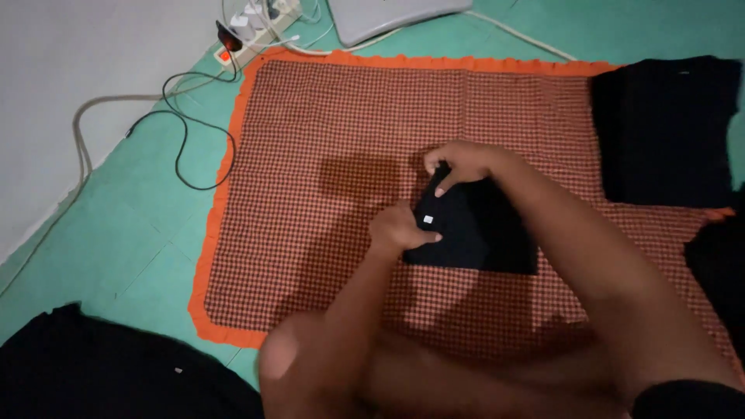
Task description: The person folds a black t-shirt on a checkered mat, smoothing it out and folding it into a compact rectangle. They then place the folded shirt aside and pick up another black t-shirt to repeat the folding process.
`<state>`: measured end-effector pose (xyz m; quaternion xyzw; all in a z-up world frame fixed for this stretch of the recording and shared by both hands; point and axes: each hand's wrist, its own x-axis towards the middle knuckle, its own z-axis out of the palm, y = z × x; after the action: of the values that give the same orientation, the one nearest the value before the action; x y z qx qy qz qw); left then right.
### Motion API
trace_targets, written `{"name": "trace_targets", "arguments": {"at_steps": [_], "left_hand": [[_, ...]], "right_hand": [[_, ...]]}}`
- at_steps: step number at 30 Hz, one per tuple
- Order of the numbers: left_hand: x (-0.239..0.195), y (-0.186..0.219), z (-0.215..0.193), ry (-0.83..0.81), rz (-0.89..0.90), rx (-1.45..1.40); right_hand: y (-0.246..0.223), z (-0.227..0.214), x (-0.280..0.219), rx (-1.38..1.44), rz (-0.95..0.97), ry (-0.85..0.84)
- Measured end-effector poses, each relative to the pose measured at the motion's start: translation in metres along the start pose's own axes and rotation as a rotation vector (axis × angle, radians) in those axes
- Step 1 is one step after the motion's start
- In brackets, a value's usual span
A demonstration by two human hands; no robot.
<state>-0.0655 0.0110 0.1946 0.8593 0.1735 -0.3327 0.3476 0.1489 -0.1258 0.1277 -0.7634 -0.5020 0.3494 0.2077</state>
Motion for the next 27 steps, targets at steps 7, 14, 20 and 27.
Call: {"name": "trace_targets", "arguments": {"at_steps": [7, 14, 20, 27], "left_hand": [[0.034, -0.019, 0.069, 0.127, 0.234, 0.147], [-0.001, 0.001, 0.077, 0.224, 0.545, 0.023], [-0.010, 0.054, 0.079, 0.539, 0.819, -0.131], [-0.012, 0.164, 0.080, 0.189, 0.763, -0.502]], "right_hand": [[-0.035, -0.022, -0.085, -0.049, 0.011, 0.074], [-0.043, -0.029, -0.212, 0.040, 0.123, 0.262], [-0.034, -0.032, -0.313, 0.086, 0.169, 0.577], [0.009, -0.028, -0.404, 0.287, 0.081, 0.944]]}}
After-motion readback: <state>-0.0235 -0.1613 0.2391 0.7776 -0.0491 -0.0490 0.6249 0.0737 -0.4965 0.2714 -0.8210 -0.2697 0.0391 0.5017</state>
